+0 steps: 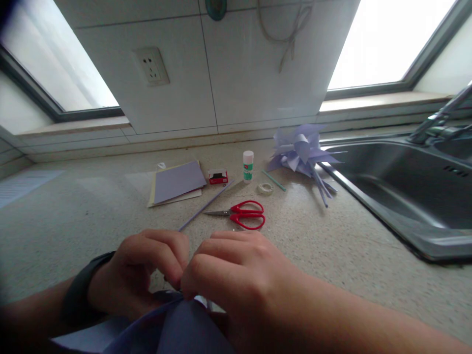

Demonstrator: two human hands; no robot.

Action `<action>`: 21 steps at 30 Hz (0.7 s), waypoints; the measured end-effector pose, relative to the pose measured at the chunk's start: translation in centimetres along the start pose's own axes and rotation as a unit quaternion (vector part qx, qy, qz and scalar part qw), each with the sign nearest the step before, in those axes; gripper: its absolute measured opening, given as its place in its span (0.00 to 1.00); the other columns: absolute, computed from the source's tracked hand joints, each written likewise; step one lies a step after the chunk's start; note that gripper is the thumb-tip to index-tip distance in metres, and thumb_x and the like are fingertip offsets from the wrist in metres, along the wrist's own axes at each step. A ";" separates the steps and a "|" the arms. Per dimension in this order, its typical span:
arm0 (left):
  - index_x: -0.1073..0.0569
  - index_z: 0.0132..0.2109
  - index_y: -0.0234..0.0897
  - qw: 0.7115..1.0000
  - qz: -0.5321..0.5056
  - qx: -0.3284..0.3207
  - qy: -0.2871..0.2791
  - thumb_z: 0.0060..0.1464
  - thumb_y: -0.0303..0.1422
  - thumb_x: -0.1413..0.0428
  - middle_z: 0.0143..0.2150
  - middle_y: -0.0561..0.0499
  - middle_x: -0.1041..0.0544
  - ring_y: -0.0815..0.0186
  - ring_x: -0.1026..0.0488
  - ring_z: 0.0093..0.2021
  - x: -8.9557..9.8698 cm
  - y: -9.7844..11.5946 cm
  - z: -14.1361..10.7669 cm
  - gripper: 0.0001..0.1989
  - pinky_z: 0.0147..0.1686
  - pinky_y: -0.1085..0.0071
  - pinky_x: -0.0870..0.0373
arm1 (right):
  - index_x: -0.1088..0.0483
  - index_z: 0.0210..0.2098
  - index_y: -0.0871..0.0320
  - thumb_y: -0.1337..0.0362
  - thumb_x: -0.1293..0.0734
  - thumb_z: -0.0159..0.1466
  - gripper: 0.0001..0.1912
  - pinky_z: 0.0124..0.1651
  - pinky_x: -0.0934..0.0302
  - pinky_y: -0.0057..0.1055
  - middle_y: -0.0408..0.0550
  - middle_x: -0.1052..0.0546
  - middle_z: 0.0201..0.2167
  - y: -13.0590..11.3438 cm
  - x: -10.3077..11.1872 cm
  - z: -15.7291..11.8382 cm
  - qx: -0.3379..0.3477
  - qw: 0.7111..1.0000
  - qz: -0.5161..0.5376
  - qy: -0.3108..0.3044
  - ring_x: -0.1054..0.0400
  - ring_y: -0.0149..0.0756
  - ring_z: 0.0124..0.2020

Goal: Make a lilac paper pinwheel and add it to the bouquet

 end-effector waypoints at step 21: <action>0.20 0.37 0.34 1.000 0.003 -0.015 -0.004 0.48 0.21 0.32 0.31 0.45 0.20 0.67 0.24 0.30 0.2 0.7 0.1 0.08 0.31 0.75 0.28 | 0.27 0.40 0.59 0.80 0.33 0.56 0.16 0.39 0.38 0.30 0.44 0.25 0.35 0.6 0.9 0.4 -0.003 0.995 0.014 -0.100 0.31 0.32 0.36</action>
Point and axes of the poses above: each hand's wrist, its own z-axis towards the middle knuckle, its own x-axis out of the back of the hand, y = z × x, the point moved 3 cm from there along z, towards the middle knuckle
